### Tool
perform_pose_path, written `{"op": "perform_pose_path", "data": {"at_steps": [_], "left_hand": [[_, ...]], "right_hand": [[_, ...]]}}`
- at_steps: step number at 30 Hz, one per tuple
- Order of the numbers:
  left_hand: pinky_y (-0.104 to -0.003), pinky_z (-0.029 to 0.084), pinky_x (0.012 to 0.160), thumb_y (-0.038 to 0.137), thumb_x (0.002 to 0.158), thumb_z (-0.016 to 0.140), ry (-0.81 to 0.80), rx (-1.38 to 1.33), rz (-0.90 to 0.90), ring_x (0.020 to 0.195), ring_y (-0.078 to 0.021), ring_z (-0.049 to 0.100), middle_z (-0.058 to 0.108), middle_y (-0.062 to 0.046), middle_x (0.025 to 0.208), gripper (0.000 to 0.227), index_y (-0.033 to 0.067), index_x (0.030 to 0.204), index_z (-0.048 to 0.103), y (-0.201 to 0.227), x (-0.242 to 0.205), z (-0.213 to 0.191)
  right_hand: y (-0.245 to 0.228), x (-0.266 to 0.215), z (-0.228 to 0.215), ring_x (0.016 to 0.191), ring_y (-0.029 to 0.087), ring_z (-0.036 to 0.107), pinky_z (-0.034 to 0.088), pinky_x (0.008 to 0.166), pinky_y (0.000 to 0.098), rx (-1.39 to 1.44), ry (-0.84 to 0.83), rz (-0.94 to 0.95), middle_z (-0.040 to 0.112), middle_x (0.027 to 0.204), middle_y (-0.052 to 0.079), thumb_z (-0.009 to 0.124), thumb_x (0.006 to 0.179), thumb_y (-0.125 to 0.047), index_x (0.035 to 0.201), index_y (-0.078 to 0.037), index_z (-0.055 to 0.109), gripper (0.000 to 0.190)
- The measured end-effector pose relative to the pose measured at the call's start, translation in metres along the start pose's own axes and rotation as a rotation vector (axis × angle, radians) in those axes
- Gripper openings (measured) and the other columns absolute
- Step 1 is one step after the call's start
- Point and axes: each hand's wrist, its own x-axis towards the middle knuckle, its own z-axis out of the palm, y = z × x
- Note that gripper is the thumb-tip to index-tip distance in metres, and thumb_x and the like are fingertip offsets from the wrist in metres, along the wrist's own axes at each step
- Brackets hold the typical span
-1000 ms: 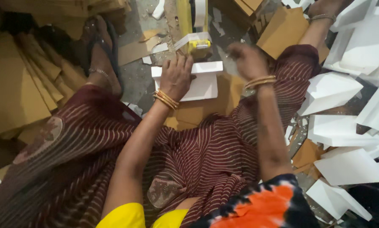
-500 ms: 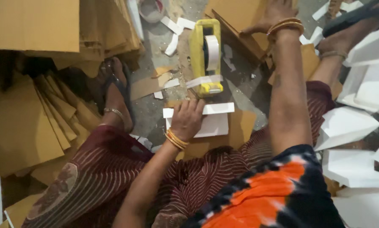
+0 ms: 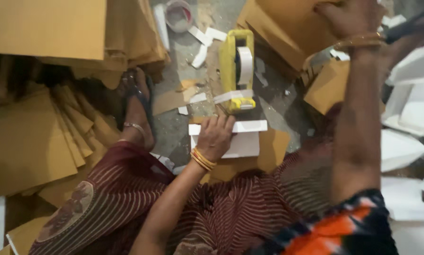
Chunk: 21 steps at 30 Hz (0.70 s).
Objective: The person assembles small cardboard boxes by folding flaps and securing them with adhesive tape. They repeatedly pick up flat cardboard pieces, fold them into box shapes, and use a tape dispenser to seal the edges.
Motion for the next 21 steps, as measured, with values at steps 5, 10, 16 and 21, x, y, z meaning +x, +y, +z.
{"op": "perform_pose_path", "data": {"at_steps": [5, 10, 16, 21], "left_hand": [[-0.039, 0.044, 0.089, 0.026, 0.087, 0.071, -0.031, 0.016, -0.013, 0.092, -0.0246, 0.058, 0.060, -0.005, 0.096, 0.032, 0.0110, 0.113, 0.061, 0.002, 0.000, 0.002], [-0.039, 0.044, 0.087, 0.025, 0.084, 0.070, -0.014, 0.043, -0.005, 0.093, -0.0254, 0.058, 0.061, -0.008, 0.100, 0.034, 0.0090, 0.113, 0.061, -0.001, -0.003, 0.004], [-0.038, 0.044, 0.091, 0.023, 0.088, 0.070, -0.029, 0.090, -0.004, 0.099, -0.0254, 0.059, 0.064, -0.012, 0.110, 0.035, 0.0083, 0.118, 0.062, 0.003, -0.004, 0.008], [-0.043, 0.042, 0.093, 0.027, 0.084, 0.069, -0.116, -0.080, -0.032, 0.104, -0.0313, 0.059, 0.063, -0.016, 0.112, 0.046, 0.0026, 0.121, 0.060, 0.002, 0.001, 0.002]], "right_hand": [[-0.040, -0.026, 0.007, 0.098, 0.033, 0.063, 0.049, 0.082, 0.0440, -0.271, 0.097, -0.196, 0.065, 0.103, 0.013, 0.067, 0.082, 0.004, 0.105, -0.008, 0.063, 0.026], [-0.058, -0.046, 0.061, 0.098, 0.038, 0.064, 0.053, 0.085, 0.0491, -0.288, -0.210, -0.145, 0.067, 0.105, 0.016, 0.068, 0.071, -0.001, 0.109, -0.006, 0.067, 0.037], [-0.028, -0.017, 0.062, 0.101, 0.038, 0.066, 0.052, 0.085, 0.0524, -0.189, -0.485, 0.079, 0.071, 0.110, 0.013, 0.064, 0.079, -0.009, 0.113, -0.018, 0.076, 0.037], [-0.043, -0.042, 0.050, 0.112, 0.038, 0.064, 0.049, 0.098, 0.0493, -0.188, -0.219, 0.034, 0.071, 0.122, 0.013, 0.057, 0.086, -0.003, 0.127, -0.019, 0.073, 0.047]]}}
